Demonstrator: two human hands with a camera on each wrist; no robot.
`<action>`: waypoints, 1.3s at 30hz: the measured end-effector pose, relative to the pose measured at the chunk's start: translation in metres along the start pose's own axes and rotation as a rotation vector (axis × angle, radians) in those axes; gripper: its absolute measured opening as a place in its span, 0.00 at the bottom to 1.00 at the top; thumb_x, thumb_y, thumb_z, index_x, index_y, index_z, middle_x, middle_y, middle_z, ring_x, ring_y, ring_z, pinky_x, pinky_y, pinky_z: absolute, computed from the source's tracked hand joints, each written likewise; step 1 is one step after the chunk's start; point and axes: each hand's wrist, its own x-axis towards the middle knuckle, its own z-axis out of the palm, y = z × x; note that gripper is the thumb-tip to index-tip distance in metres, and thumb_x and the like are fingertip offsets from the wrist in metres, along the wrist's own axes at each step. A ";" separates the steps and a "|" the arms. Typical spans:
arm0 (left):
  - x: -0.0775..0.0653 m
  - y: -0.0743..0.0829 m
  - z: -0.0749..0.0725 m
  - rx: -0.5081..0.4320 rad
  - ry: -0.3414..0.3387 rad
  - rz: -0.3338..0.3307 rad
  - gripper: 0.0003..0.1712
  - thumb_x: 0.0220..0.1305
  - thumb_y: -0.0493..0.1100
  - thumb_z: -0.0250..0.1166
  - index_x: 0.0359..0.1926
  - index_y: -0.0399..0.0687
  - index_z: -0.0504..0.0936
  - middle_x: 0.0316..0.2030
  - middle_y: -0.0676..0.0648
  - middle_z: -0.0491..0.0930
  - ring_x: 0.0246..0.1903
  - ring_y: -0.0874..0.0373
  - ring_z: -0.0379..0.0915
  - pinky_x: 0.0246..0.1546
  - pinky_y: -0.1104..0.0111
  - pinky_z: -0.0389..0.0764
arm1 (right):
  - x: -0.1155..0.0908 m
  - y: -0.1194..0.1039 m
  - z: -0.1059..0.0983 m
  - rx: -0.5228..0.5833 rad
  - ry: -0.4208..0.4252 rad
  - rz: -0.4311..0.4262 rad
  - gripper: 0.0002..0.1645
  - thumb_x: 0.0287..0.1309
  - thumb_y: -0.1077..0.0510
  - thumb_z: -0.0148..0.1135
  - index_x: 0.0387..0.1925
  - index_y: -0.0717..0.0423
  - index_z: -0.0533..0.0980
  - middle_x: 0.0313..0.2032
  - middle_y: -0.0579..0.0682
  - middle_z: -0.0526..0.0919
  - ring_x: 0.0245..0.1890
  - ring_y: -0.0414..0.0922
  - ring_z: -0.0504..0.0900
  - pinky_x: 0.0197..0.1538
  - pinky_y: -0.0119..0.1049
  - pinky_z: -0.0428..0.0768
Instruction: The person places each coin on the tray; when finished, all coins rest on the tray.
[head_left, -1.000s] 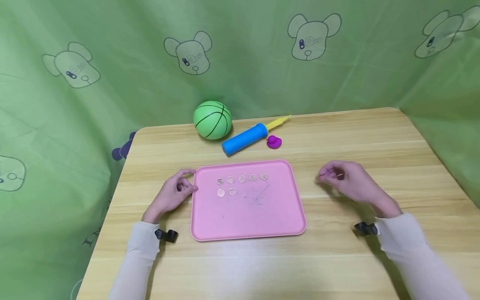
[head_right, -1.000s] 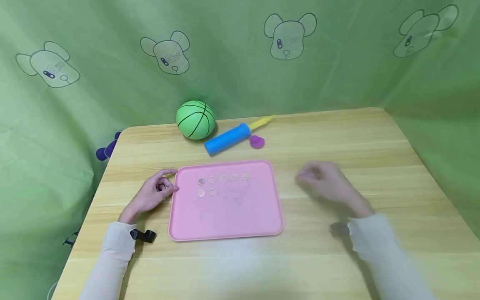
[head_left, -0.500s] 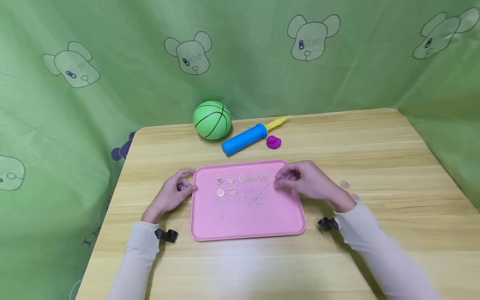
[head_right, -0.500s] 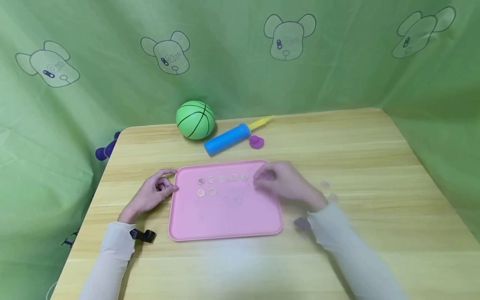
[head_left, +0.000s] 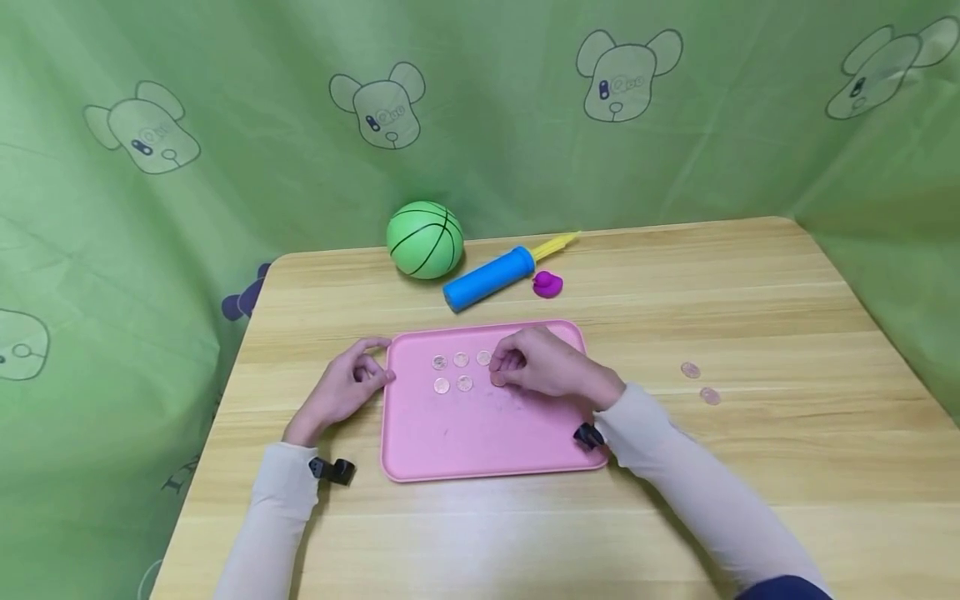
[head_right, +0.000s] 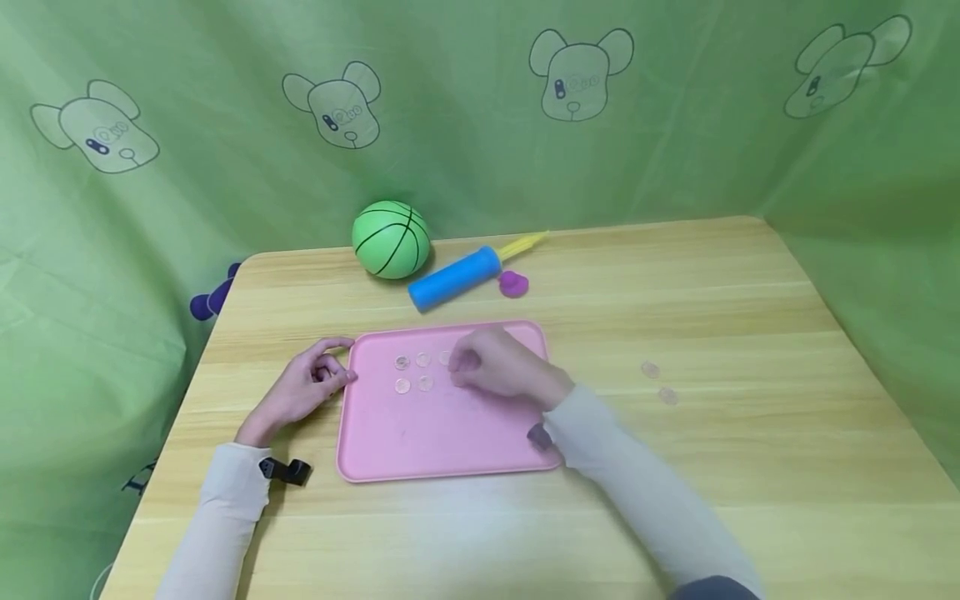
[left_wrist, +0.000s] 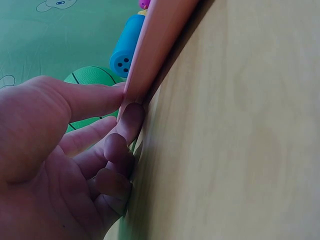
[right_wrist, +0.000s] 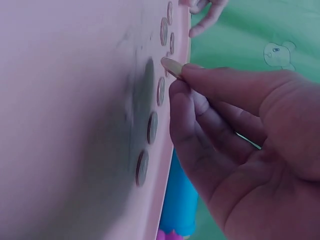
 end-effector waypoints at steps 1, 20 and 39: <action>0.000 0.000 0.000 0.002 0.000 0.001 0.32 0.74 0.36 0.71 0.75 0.44 0.75 0.40 0.38 0.87 0.33 0.56 0.74 0.36 0.72 0.75 | 0.003 -0.001 0.001 0.001 -0.010 0.003 0.04 0.66 0.62 0.78 0.41 0.56 0.90 0.35 0.47 0.91 0.35 0.38 0.85 0.46 0.33 0.87; 0.000 0.000 -0.001 -0.001 -0.002 0.016 0.31 0.73 0.35 0.71 0.74 0.42 0.75 0.38 0.37 0.86 0.31 0.58 0.74 0.34 0.72 0.75 | 0.012 -0.012 0.005 -0.075 0.011 0.023 0.06 0.65 0.67 0.75 0.42 0.57 0.89 0.36 0.48 0.90 0.36 0.40 0.84 0.45 0.33 0.86; -0.001 0.001 0.001 -0.010 -0.005 0.012 0.32 0.73 0.36 0.71 0.75 0.43 0.75 0.38 0.36 0.88 0.31 0.59 0.73 0.35 0.73 0.74 | -0.064 0.019 -0.058 -0.152 0.253 0.121 0.08 0.65 0.65 0.75 0.46 0.59 0.88 0.40 0.53 0.91 0.42 0.48 0.87 0.51 0.50 0.89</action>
